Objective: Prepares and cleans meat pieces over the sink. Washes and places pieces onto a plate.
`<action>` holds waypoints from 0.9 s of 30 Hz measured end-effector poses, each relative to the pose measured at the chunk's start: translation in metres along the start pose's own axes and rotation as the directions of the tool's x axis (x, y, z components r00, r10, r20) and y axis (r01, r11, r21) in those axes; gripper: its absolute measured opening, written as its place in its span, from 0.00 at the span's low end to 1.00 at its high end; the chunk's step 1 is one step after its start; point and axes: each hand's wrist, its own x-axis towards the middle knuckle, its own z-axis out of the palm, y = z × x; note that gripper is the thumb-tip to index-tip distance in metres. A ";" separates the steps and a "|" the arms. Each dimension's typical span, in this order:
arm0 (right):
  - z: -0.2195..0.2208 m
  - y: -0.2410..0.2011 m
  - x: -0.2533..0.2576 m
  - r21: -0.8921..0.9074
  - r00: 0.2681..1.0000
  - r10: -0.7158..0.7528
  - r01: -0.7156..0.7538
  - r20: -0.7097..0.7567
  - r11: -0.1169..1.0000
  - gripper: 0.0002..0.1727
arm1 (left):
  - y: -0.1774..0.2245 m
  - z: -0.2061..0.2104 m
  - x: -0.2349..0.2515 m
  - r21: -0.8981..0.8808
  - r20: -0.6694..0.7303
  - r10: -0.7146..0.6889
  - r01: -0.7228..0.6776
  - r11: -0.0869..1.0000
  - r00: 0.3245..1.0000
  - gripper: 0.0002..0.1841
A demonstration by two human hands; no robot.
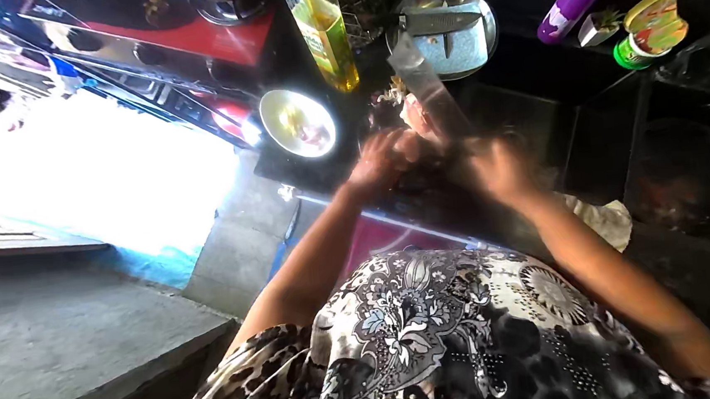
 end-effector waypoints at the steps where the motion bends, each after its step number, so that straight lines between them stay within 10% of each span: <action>1: -0.009 0.014 -0.016 -0.006 0.999 0.033 -0.033 -0.007 0.999 0.28 | 0.001 -0.005 0.010 0.010 0.077 0.006 -0.007 1.000 0.997 0.16; 8: -0.030 0.127 -0.142 0.147 0.928 0.351 -0.333 -0.124 0.931 0.30 | 0.021 -0.005 0.041 0.203 0.168 0.027 -0.061 0.977 0.985 0.23; 13: -0.040 0.171 -0.228 0.298 0.746 0.644 -0.584 -0.168 0.755 0.31 | 0.044 -0.007 0.059 0.216 0.248 -0.321 0.271 0.938 0.914 0.18; 15: -0.046 0.186 -0.253 0.339 0.704 0.680 -0.601 -0.204 0.724 0.32 | 0.048 -0.016 0.067 -0.075 0.191 -0.390 0.410 0.909 0.901 0.17; 18: -0.057 0.199 -0.278 0.444 0.622 0.753 -0.624 -0.214 0.642 0.31 | 0.062 -0.029 0.073 -0.717 0.241 -0.492 0.495 0.491 0.837 0.22; 21: -0.068 0.223 -0.293 0.534 0.570 0.794 -0.613 -0.211 0.582 0.28 | 0.093 -0.024 0.085 -0.946 0.280 -0.470 0.323 0.011 0.837 0.20; 27: -0.093 0.264 -0.314 0.546 0.554 0.802 -0.611 -0.223 0.573 0.27 | 0.171 0.024 0.147 -0.963 0.268 -0.334 0.244 -0.114 0.903 0.21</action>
